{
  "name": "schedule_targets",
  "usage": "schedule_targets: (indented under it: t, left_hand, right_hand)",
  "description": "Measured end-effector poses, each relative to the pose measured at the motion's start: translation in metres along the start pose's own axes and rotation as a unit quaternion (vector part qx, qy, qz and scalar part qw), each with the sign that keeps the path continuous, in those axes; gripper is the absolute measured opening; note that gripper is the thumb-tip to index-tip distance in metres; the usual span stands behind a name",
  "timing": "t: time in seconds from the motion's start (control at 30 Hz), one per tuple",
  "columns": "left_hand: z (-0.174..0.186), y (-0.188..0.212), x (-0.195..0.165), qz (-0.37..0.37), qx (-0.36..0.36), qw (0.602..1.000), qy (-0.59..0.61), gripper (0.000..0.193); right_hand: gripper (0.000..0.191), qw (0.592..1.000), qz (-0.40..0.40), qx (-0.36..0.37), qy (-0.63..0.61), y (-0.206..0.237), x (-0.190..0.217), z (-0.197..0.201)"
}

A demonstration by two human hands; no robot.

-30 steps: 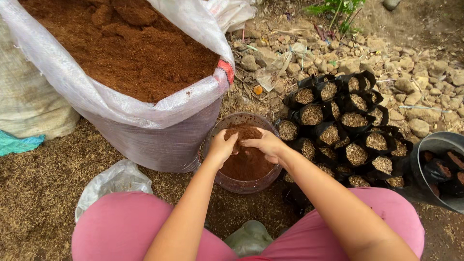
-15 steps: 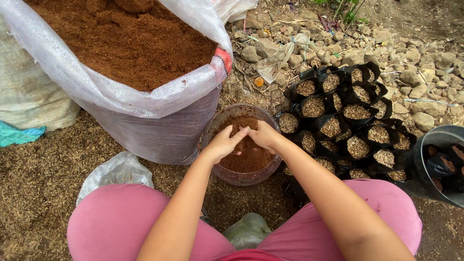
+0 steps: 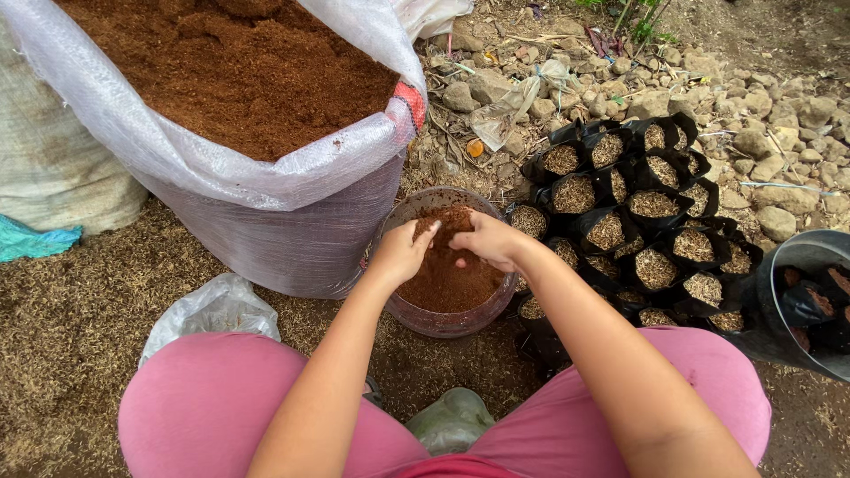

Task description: The person scoops soil from a large white sack and transfers it into a clear plastic container, repeatedly filling the container by hand. The person sits on the ground next to the sack and a stack of black nursery bags.

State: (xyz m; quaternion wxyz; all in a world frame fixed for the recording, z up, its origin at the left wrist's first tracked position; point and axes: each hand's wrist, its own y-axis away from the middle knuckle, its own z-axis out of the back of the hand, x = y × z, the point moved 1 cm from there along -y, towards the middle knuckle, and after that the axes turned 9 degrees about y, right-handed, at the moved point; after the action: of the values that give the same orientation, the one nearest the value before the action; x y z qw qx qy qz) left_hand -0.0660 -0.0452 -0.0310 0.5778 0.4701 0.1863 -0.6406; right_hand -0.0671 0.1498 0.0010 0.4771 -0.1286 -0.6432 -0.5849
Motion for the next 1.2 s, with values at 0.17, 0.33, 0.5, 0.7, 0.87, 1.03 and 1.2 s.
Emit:
schedule_targets:
  t: [0.17,0.33,0.5,0.7,0.87,1.03,1.2]
  left_hand:
    - [-0.010,-0.005,0.008,0.077,-0.003,0.995,-0.065,0.068]
    - [-0.010,-0.006,0.007,0.081,0.034,0.986,0.141,0.052]
    - [0.002,0.000,0.003,0.059,0.098,0.969,0.219,0.057]
    - [0.001,0.006,-0.009,0.056,0.070,0.981,0.170,0.033]
    - [0.007,0.013,-0.016,0.064,0.056,0.994,0.062,0.045]
    - [0.006,0.016,-0.018,0.055,0.050,0.994,0.084,0.028]
    - [0.003,0.020,-0.021,0.048,0.032,0.998,0.004,0.025]
  right_hand:
    - [0.019,0.988,0.001,-0.037,0.151,0.004,-0.001,-0.002]
    - [0.021,0.993,-0.001,-0.055,0.104,0.004,0.000,-0.006]
    - [0.043,1.000,0.017,-0.003,-0.009,0.004,-0.001,0.003]
    - [0.030,0.998,0.036,-0.028,0.047,0.001,-0.004,-0.002]
    - [0.031,0.992,0.009,-0.066,0.103,0.002,-0.004,-0.006]
    - [0.030,0.993,0.056,-0.039,0.093,0.003,-0.002,-0.006]
    - [0.038,0.985,0.038,-0.087,0.144,0.007,0.000,-0.007]
